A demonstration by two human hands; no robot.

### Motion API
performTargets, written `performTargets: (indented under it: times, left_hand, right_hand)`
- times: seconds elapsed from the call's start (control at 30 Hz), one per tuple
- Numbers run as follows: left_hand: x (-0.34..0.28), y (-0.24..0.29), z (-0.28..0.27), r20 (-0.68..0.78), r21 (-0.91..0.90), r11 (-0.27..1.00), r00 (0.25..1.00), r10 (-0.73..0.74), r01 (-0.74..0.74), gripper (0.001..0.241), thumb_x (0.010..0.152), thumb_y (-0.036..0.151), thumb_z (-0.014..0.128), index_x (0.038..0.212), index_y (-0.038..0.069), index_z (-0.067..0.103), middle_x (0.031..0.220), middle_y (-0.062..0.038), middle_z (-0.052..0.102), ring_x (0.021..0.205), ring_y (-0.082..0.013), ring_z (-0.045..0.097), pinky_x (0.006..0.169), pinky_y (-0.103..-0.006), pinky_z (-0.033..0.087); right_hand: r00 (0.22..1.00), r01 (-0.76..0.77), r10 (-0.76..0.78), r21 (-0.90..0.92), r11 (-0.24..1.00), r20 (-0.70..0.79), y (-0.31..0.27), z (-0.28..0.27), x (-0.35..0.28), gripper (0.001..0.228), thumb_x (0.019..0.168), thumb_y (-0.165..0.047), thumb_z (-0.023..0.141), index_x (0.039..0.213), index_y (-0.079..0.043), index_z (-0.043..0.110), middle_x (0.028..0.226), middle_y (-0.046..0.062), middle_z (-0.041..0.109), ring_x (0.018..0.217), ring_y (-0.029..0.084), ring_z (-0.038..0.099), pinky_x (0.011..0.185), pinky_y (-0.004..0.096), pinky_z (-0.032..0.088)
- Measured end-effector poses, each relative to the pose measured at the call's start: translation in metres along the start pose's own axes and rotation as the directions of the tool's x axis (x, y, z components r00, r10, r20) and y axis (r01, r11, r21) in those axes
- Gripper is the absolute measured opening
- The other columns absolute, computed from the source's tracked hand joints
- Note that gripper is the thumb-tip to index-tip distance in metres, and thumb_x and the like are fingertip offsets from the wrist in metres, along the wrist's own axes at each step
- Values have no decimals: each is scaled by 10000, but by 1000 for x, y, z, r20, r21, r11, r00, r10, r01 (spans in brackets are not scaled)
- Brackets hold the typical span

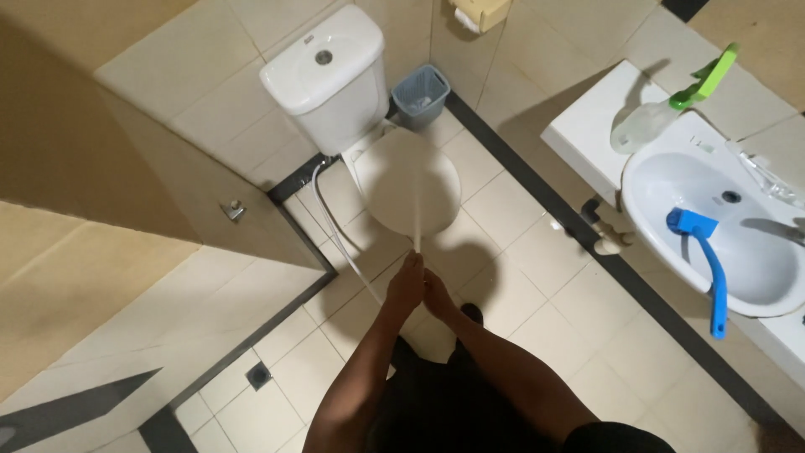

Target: The person washes their hands using a bidet sprayer next to the toilet. They then move to the sink, apply liquid soap from a dispenser, and rub their hands together. Finally, they use a cloth to wipe the wall tiles above the sink and the sink's countertop.

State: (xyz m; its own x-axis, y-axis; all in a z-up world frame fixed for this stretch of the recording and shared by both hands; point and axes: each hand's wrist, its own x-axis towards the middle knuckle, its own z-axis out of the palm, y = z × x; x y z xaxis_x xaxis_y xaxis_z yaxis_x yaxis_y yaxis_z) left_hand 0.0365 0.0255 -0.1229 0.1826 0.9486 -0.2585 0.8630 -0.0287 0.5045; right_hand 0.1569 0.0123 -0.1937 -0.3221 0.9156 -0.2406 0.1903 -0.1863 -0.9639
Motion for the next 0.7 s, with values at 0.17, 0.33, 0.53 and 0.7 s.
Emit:
performTargets:
  times: [0.17,0.33,0.53,0.7]
  left_hand:
    - [-14,-8,18,29,76,992,995,98,-100,580,991,140,584,1498,-53,380,1609,-247,332,1383,-340,518,1034,-385,542]
    - [-14,-16,31,-15,74,987,989,144,-143,538,1009,154,597,1471,-61,423,1596,-243,353,1421,-333,486,1059,-383,522]
    - [-7,6,-15,18,87,996,999,28,-30,576,979,147,584,1493,-34,398,1625,-218,320,1423,-327,453,1048,-376,523]
    - [-1,1,4,37,169,984,998,42,-48,538,1045,148,544,1519,-52,387,1596,-245,347,1417,-335,481,1043,-391,529]
  right_hand:
    - [999,-38,37,-14,999,-35,19,14,-18,271,1073,-155,477,1265,-8,601,1119,120,705,935,199,660,799,348,552]
    - [988,-135,141,104,985,-61,11,15,-23,300,1072,-185,458,1291,-31,594,1081,97,708,896,187,653,761,346,542]
    - [999,3,-7,-103,995,-38,-2,9,-3,281,1098,-197,478,1226,7,623,1072,132,711,918,212,655,791,358,558]
    - [997,-42,37,-87,995,-65,-2,6,-3,287,1069,-206,457,1217,-24,624,1092,115,720,928,211,683,804,355,568]
